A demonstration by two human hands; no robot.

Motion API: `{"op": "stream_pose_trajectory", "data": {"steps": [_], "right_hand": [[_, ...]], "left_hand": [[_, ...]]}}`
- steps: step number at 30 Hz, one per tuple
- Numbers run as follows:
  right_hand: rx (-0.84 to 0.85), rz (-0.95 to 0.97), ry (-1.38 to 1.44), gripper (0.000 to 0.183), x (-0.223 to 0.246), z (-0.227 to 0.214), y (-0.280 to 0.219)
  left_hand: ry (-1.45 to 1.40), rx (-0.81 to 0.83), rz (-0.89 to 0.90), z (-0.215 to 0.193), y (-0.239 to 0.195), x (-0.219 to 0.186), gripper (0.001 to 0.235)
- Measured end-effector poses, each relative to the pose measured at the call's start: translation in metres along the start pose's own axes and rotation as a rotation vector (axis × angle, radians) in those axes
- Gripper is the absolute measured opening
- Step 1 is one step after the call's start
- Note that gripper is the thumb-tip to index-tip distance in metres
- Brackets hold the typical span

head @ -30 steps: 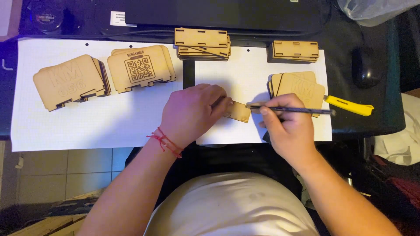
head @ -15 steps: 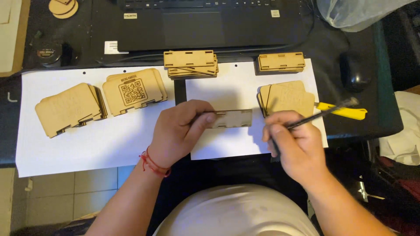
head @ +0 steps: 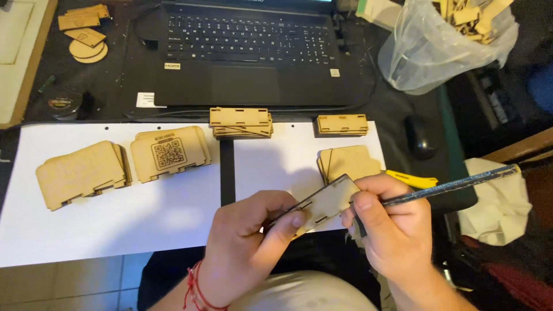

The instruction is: The person assembles small laser-cut wooden pieces into a box-like structure. They use a pencil to mark or press joints, a yellow utility knife to trim edges, and a sanding block to smooth surfaces. The person handles multiple pieces one at a time, stacking finished units on the table.

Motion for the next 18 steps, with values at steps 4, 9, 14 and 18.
{"op": "stream_pose_trajectory", "data": {"steps": [4,9,14,18], "right_hand": [[0.003,0.026,0.204,0.018,-0.008,-0.004,-0.002],[-0.017,0.09,0.274,0.02,-0.013,-0.005,0.0],[-0.013,0.169,0.376,0.029,-0.028,-0.003,0.001],[0.167,0.175,0.519,0.025,-0.031,0.005,0.0]], "left_hand": [[0.079,0.028,0.005,0.003,0.001,-0.002,0.02],[0.037,-0.008,-0.053,0.008,-0.001,0.002,0.021],[-0.293,-0.104,-0.295,0.014,0.001,0.015,0.014],[-0.572,-0.155,-0.385,0.02,-0.003,0.028,0.015]]}}
Point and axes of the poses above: each hand's wrist, its own y-axis towards the middle knuckle, its own z-axis out of the palm, x = y × z, the point moved 2 cm from there along y, towards the middle knuckle, and after that the axes turned 11 degrees about z, right-handed, at the moved point
